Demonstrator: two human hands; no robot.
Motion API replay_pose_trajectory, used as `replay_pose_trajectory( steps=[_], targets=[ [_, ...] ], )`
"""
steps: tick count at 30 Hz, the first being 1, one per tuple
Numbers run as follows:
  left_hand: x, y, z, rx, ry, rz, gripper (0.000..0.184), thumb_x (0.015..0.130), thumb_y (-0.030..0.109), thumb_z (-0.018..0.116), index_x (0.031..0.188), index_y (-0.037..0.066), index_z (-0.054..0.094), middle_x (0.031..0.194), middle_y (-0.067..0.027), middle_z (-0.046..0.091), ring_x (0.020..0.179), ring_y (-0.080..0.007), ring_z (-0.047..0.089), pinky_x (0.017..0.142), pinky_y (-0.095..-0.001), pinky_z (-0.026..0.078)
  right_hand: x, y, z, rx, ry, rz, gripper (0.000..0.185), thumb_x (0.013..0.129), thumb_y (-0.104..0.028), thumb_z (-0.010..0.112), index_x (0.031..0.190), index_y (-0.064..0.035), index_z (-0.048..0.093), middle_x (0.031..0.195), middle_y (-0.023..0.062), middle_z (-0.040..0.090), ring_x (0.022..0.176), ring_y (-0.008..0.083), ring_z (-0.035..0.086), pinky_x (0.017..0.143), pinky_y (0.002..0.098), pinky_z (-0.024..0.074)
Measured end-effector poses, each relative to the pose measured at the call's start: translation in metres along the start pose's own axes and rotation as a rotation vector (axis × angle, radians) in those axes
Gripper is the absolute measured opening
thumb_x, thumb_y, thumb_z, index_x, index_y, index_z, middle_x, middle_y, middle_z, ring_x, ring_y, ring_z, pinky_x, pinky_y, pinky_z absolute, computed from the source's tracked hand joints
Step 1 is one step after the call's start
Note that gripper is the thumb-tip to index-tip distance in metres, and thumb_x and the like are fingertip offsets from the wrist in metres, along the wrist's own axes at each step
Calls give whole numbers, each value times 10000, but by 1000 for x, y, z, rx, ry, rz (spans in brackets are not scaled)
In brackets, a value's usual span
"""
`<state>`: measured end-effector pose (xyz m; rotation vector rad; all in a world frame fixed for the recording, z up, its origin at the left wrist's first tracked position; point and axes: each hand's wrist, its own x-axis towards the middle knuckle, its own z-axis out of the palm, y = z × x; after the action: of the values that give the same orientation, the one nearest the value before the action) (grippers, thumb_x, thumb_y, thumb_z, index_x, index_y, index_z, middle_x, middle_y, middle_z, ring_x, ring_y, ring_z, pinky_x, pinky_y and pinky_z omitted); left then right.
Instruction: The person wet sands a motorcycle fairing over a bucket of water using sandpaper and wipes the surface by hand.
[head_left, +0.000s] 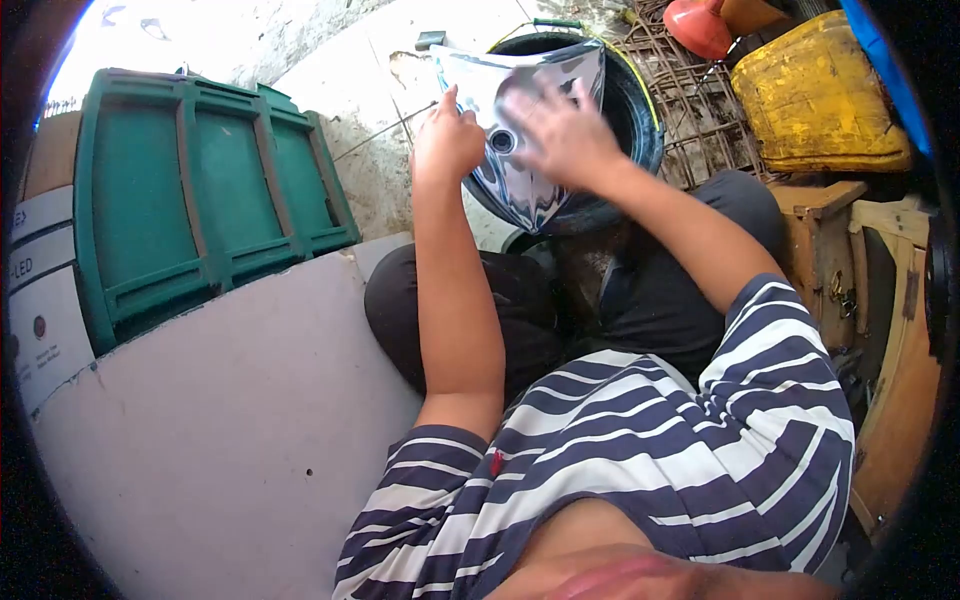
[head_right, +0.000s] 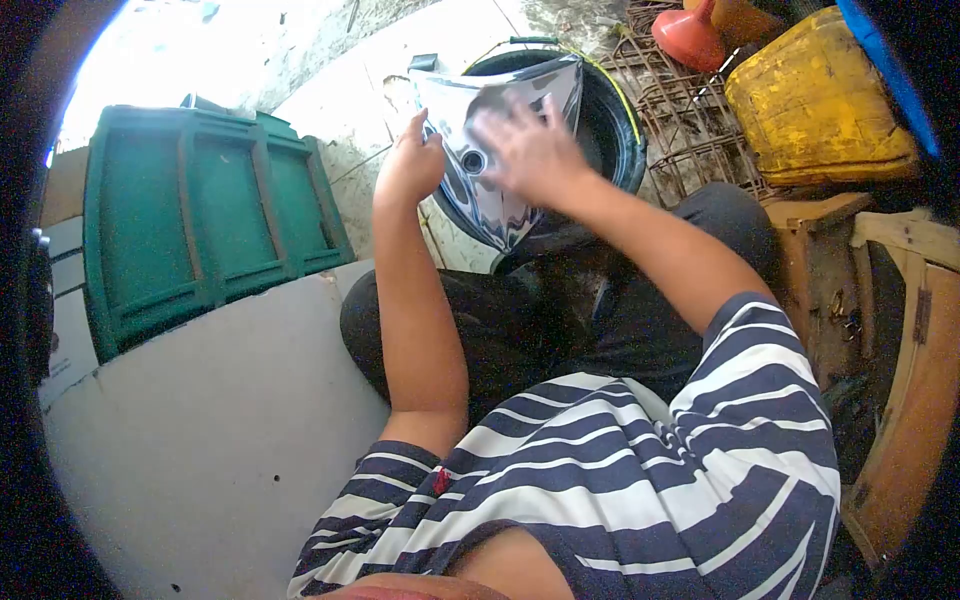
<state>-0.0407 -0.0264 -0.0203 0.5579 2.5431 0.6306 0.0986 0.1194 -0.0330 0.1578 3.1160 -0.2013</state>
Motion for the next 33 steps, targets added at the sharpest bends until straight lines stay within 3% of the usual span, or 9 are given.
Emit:
replay_pose_trajectory(
  steps=[3, 6, 11, 16, 21, 23, 27, 30, 33],
  targets=[
    [1, -2, 0, 15, 15, -5, 619, 988, 283, 524, 1585, 151, 427, 1491, -219, 564, 1350, -399, 566, 1129, -491, 446, 2, 18, 20, -51, 153, -14, 745, 967, -582, 597, 1590, -206, 437, 1655, 54, 421, 1575, 352, 269, 1231, 662, 234],
    [5, -1, 3, 52, 27, 20, 617, 986, 276, 524, 1582, 146, 431, 1516, -210, 543, 1349, -401, 565, 1127, -491, 448, -20, -18, 9, -1, -20, -220, 733, 980, -591, 580, 1580, -191, 448, 1656, 25, 421, 1576, 277, 281, 1235, 669, 227],
    [1, -10, 7, 35, -2, 74, 618, 973, 246, 525, 1579, 157, 439, 1528, -211, 530, 1365, -401, 551, 1133, -488, 447, 7, 15, 2, -23, 40, 61, 757, 982, -588, 573, 1584, -150, 439, 1663, 52, 409, 1573, 303, 292, 1236, 617, 256],
    [4, -8, 11, 35, -71, 94, 598, 948, 172, 524, 1546, 181, 508, 1528, -146, 554, 1331, -396, 581, 1133, -462, 450, -26, -26, -6, -78, -155, -110, 878, 968, -682, 531, 1622, -120, 361, 1681, 53, 379, 1593, 316, 237, 1241, 619, 239],
    [0, -12, 7, -73, -96, 115, 540, 959, 178, 516, 1496, 146, 564, 1470, -171, 599, 1333, -377, 584, 1138, -446, 445, -1, 8, -22, -147, -109, 257, 882, 984, -690, 482, 1640, -120, 333, 1709, 41, 327, 1612, 319, 162, 1254, 609, 199],
    [1, -8, 7, -68, -87, 171, 527, 966, 179, 508, 1488, 130, 569, 1480, -172, 590, 1337, -380, 580, 1142, -447, 440, -5, -1, -26, -206, -290, 189, 907, 978, -691, 492, 1648, -109, 306, 1727, 48, 280, 1615, 320, 148, 1252, 613, 206],
    [-1, -3, 5, -31, -117, 167, 512, 978, 183, 495, 1479, 112, 573, 1521, -172, 551, 1365, -377, 554, 1168, -456, 412, -33, -28, -16, -12, -207, 28, 947, 951, -658, 580, 1641, -78, 290, 1703, 117, 313, 1591, 365, 218, 1243, 601, 243],
    [0, -8, 8, -51, -100, 167, 511, 983, 191, 490, 1481, 112, 571, 1524, -170, 549, 1376, -376, 545, 1182, -464, 394, -10, -3, -14, -36, -81, 152, 917, 966, -659, 552, 1641, -90, 303, 1709, 103, 308, 1587, 349, 236, 1255, 557, 241],
    [-3, -1, 4, -20, -116, 141, 505, 992, 200, 486, 1483, 117, 570, 1524, -169, 551, 1379, -374, 544, 1192, -465, 380, -14, -7, -16, -176, -246, 98, 983, 964, -691, 531, 1648, -41, 257, 1729, 146, 237, 1597, 330, 215, 1270, 537, 213]
  ],
)
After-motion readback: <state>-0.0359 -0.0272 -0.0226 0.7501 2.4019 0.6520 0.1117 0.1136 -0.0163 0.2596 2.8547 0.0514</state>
